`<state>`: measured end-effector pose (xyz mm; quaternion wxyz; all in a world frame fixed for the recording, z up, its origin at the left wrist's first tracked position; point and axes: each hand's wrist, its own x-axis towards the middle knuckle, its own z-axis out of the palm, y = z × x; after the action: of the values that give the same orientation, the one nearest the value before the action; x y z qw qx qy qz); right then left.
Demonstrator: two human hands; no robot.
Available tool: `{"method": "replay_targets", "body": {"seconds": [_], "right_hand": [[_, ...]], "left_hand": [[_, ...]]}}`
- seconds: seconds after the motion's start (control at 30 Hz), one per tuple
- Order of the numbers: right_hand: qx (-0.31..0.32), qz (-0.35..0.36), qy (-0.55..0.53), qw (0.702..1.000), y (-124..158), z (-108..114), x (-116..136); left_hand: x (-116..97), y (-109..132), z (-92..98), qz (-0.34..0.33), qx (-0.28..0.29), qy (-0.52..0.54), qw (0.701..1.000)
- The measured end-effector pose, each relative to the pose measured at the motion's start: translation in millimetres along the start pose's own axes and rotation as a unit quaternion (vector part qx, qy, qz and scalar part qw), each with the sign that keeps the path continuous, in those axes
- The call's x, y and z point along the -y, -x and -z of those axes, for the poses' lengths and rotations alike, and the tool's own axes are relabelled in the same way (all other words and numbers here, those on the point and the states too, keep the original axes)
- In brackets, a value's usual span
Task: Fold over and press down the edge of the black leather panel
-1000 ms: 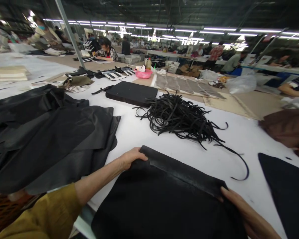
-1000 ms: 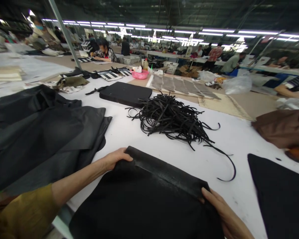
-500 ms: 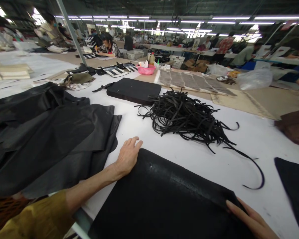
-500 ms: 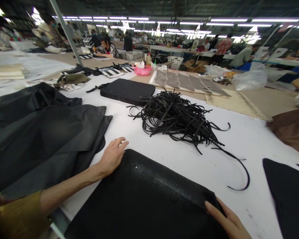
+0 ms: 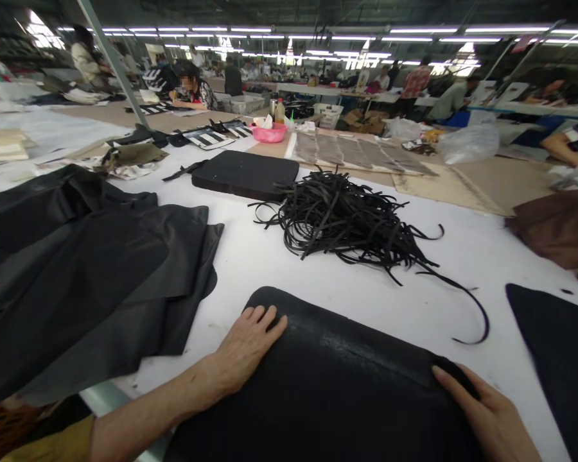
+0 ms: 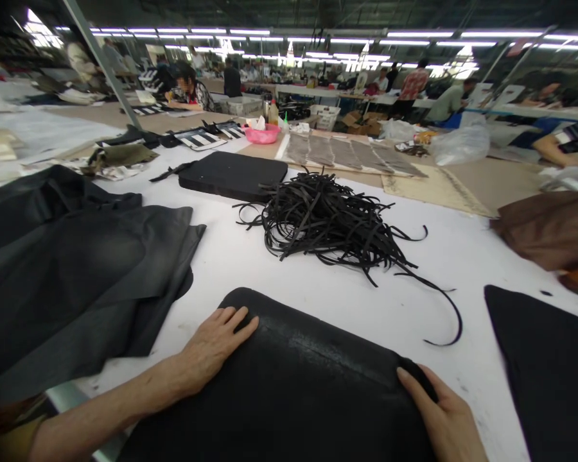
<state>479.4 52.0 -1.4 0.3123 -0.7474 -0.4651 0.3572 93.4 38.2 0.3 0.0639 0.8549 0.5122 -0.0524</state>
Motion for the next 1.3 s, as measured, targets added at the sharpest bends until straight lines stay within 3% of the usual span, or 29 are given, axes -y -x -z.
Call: {"method": "replay_targets", "body": {"seconds": [0.13,0.2,0.27,0.33,0.4,0.47,0.53,0.63,0.77,0.97,1.13,1.23,1.3], "right_hand": [[-0.075,0.088,0.214,0.97,-3,-3,-8],[-0.127,0.148,0.338,0.921,-1,-3,-10],[-0.176,0.206,0.444,0.854,6,0,-7],[-0.214,0.256,0.47,0.817,17,1,-2],[-0.22,0.292,0.429,0.826,30,-4,0],[-0.186,0.311,0.373,0.854,44,-16,-4],[-0.153,0.32,0.343,0.87,52,-28,-16],[-0.156,0.319,0.332,0.874,51,-37,-38],[-0.174,0.317,0.308,0.88,39,-31,-52],[-0.161,0.334,0.301,0.879,36,-28,-49],[-0.127,0.319,0.303,0.889,34,-20,-47],[-0.126,0.327,0.335,0.874,46,-5,-29],[-0.133,0.355,0.376,0.846,65,1,-11]], "left_hand": [[-4,-1,1.4,0.034,-0.026,-0.029,0.999],[-6,1,1.2,0.047,-0.032,-0.048,0.997],[-7,3,0.1,0.056,-0.031,-0.067,0.996],[-5,5,-1.8,0.062,-0.036,-0.081,0.994],[-3,7,-3.9,0.06,-0.045,-0.088,0.993],[-2,9,-5.3,0.054,-0.052,-0.093,0.993],[1,11,-6.6,0.047,-0.057,-0.1,0.992],[8,14,-9.7,0.038,-0.074,-0.105,0.991],[20,19,-14.6,0.031,-0.111,-0.084,0.99],[37,20,-19.4,0.03,-0.111,-0.024,0.993],[64,21,-18.9,0.058,-0.178,0.087,0.978],[52,27,-10.3,0.078,-0.203,0.092,0.972],[27,35,-5.0,0.033,-0.205,0.077,0.975]]}}
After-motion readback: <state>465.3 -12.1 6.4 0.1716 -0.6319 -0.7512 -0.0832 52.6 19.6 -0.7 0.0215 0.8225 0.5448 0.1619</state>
